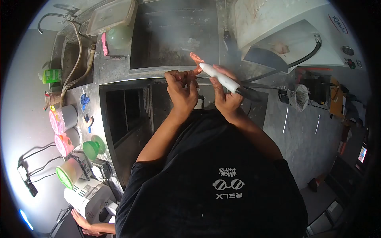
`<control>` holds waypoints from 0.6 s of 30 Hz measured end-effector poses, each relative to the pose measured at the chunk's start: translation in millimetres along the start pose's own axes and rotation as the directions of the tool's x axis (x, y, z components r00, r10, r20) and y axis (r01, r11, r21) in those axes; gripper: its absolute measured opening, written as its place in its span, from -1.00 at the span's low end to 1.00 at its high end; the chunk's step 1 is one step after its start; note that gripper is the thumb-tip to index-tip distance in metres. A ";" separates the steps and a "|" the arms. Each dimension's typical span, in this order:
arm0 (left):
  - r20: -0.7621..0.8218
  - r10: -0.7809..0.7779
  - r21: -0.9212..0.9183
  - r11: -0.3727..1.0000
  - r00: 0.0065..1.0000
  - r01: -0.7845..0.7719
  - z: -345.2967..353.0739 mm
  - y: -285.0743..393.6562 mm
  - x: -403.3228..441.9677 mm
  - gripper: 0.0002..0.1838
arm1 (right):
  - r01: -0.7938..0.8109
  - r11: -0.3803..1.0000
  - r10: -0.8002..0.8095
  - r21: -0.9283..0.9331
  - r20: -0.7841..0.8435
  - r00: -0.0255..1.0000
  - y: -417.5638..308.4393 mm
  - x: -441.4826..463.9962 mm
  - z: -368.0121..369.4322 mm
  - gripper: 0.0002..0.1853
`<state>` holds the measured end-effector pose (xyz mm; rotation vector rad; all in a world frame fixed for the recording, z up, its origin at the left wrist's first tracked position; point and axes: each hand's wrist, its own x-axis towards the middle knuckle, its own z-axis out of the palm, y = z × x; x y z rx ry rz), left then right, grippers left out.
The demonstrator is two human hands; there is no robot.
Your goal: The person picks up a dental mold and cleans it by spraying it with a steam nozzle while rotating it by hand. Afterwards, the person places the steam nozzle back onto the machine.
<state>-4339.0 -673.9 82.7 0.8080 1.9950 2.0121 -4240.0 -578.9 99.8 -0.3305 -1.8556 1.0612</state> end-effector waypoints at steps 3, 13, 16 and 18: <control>-0.016 0.010 -0.026 1.000 1.000 -0.011 0.5 -0.1 -0.2 -0.66 | 0.000 1.000 0.000 -0.017 -0.008 1.000 2.6 -0.6 0.0 -0.70; -0.011 0.012 -0.075 0.997 1.000 -0.012 0.3 -3.9 -2.0 -0.65 | 0.007 0.999 -0.008 -0.040 -0.006 1.000 0.5 -0.1 -1.3 -0.71; -0.016 0.019 -0.072 0.997 1.000 -0.020 0.4 -4.1 -2.1 -0.65 | 0.004 1.000 -0.005 -0.028 -0.007 1.000 0.0 0.3 -0.8 -0.70; -0.011 0.031 -0.071 0.997 0.999 -0.032 -0.1 -4.5 -2.2 -0.65 | 0.010 1.000 -0.010 -0.018 -0.012 1.000 -1.0 0.3 -0.8 -0.70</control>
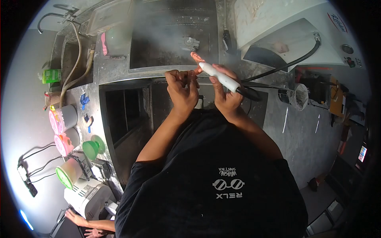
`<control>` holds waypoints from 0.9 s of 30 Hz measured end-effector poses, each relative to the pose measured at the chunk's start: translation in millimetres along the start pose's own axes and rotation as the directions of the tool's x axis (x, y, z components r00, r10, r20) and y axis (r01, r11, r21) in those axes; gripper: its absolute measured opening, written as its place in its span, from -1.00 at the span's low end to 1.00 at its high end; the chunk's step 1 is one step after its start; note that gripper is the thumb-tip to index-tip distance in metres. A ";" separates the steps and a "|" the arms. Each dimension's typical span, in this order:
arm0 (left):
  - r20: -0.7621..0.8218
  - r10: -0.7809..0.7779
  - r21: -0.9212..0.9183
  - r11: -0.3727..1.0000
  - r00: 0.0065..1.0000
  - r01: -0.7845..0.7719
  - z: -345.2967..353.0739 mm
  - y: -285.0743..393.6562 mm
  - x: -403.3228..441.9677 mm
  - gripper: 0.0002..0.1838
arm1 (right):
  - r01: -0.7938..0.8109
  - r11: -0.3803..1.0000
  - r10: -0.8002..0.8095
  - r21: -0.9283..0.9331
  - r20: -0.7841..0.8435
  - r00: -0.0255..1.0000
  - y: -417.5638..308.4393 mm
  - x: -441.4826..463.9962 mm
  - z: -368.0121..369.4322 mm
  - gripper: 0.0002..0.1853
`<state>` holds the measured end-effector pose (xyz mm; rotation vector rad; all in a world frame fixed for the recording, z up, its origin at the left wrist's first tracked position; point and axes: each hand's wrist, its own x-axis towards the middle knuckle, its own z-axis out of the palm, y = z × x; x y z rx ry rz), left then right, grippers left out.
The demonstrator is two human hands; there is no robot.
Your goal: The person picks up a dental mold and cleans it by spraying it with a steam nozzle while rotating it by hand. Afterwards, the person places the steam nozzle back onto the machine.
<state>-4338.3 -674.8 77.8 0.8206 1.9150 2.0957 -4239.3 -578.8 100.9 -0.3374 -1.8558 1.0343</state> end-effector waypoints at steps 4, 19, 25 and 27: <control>0.001 0.013 0.008 1.000 1.000 -0.013 -0.6 -0.4 -0.8 -0.65 | 0.005 0.999 -0.005 -0.040 0.014 1.000 1.8 -2.4 -1.6 -0.70; -0.013 0.005 -0.026 1.000 1.000 -0.006 -2.1 2.7 -4.0 -0.66 | -0.001 0.999 0.002 -0.046 0.021 1.000 -2.2 -3.1 -0.9 -0.70; 0.008 -0.001 0.091 0.996 1.000 0.000 -5.9 4.3 -5.7 -0.67 | 0.078 0.990 -0.080 -0.120 -0.008 0.997 0.5 -3.0 -2.2 -0.67; -0.015 -0.016 0.089 0.996 1.000 0.017 -4.8 3.3 -6.6 -0.67 | 0.070 0.992 -0.073 -0.104 -0.022 0.997 -1.5 -3.3 -2.3 -0.67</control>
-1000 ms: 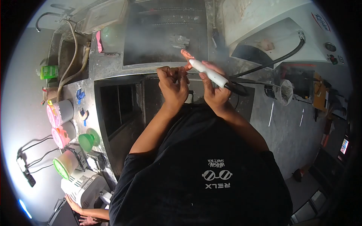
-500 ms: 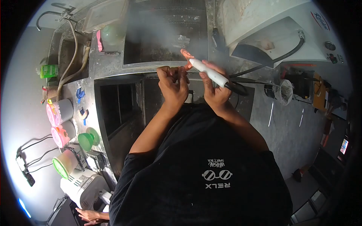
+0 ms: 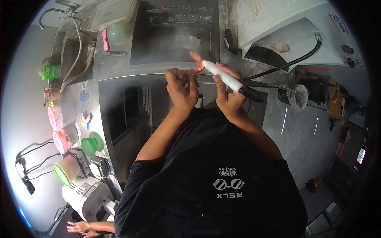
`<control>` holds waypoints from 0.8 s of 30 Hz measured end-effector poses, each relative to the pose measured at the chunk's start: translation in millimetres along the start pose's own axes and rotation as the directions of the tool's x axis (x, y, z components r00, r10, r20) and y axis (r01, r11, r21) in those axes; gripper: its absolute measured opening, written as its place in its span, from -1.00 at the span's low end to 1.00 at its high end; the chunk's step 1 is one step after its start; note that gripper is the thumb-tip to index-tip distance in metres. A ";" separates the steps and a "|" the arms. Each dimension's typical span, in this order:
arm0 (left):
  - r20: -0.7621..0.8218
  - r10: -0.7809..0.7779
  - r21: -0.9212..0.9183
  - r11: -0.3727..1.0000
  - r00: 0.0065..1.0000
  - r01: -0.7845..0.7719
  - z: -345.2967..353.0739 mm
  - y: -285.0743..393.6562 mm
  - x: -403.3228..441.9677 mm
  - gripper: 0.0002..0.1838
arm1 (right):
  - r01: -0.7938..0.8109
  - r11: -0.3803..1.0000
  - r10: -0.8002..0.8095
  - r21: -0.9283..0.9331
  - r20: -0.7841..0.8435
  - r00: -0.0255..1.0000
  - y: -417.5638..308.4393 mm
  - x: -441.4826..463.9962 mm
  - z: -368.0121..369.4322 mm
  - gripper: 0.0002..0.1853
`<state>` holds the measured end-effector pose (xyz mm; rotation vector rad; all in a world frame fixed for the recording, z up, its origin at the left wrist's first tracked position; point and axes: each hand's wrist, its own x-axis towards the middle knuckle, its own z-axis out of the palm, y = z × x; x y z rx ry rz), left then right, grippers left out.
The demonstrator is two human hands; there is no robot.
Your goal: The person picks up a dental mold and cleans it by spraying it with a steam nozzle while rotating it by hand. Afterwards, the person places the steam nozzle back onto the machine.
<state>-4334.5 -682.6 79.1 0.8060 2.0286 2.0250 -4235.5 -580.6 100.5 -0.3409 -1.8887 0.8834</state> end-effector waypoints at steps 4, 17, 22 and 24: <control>-0.036 0.024 0.016 1.000 0.999 -0.023 0.5 0.4 -1.0 -0.68 | -0.029 1.000 0.029 0.013 0.025 0.999 -5.4 0.2 -2.7 -0.71; -0.014 0.274 0.285 0.923 0.962 -0.258 2.3 -14.5 -0.3 -0.70 | -0.009 1.000 0.010 -0.011 0.070 0.998 -7.5 2.6 -9.7 -0.71; 0.002 0.322 0.319 0.897 0.947 -0.306 3.4 -18.8 0.5 -0.70 | 0.002 1.000 -0.002 0.003 0.068 0.998 -6.5 3.4 -10.9 -0.72; -0.026 0.347 0.326 0.889 0.937 -0.320 4.9 -19.5 -0.2 -0.72 | 0.015 1.000 -0.015 -0.002 0.069 0.998 -5.6 3.3 -12.2 -0.72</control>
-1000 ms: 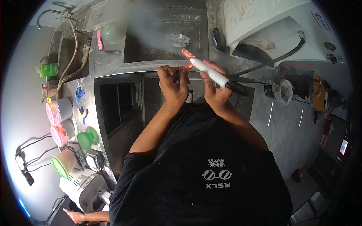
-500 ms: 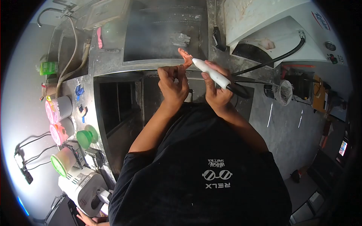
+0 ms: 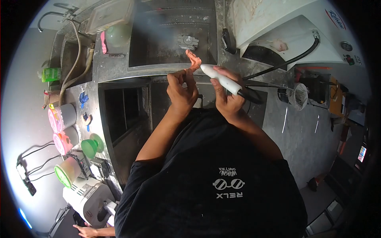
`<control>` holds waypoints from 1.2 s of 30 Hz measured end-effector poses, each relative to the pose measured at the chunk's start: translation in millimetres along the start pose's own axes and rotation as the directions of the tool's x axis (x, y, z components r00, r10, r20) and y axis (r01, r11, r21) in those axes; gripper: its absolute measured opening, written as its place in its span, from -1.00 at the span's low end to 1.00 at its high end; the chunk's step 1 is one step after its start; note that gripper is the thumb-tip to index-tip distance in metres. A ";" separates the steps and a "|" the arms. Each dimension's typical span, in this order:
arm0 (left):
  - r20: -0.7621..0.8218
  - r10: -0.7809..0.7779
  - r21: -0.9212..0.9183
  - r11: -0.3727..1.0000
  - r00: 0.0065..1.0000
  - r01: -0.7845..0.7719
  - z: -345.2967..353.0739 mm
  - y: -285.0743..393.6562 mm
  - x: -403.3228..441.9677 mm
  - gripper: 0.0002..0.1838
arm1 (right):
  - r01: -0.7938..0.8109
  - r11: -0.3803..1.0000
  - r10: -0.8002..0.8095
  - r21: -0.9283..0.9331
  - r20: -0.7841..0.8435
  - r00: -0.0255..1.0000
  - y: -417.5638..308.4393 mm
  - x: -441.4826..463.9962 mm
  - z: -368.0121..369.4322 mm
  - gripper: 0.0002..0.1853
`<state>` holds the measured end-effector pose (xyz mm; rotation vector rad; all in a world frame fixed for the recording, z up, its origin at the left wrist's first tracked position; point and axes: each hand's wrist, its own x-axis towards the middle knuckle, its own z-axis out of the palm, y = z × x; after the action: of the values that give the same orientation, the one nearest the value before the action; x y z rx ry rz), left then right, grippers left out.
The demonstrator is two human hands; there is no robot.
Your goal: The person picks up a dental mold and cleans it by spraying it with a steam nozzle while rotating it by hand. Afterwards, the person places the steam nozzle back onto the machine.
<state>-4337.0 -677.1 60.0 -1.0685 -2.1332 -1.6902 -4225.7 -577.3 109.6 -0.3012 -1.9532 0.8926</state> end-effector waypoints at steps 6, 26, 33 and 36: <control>-0.053 -0.003 -0.012 1.000 0.999 0.002 3.2 0.0 0.0 -0.75 | 0.002 1.000 -0.002 -0.007 0.005 1.000 -1.8 0.5 -2.1 -0.73; -0.050 0.209 0.034 0.978 0.977 -0.207 0.7 -2.9 5.2 -0.81 | 0.005 0.999 -0.005 -0.045 0.003 1.000 -7.0 4.7 -0.6 -0.75; 0.061 -0.218 0.086 0.973 0.974 0.212 -20.6 -13.5 11.0 -0.78 | -0.138 0.962 0.068 -0.237 -0.282 0.957 13.2 21.9 -18.8 -0.80; 0.052 -0.450 -0.018 0.892 0.891 0.452 -24.2 -25.0 27.3 -0.86 | -0.177 0.975 0.124 -0.137 -0.327 0.937 20.6 12.9 -19.7 -0.78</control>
<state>-4379.0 -690.1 64.4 -0.6488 -2.5431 -1.9021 -4219.1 -546.7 109.6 -0.6595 -1.7206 0.7282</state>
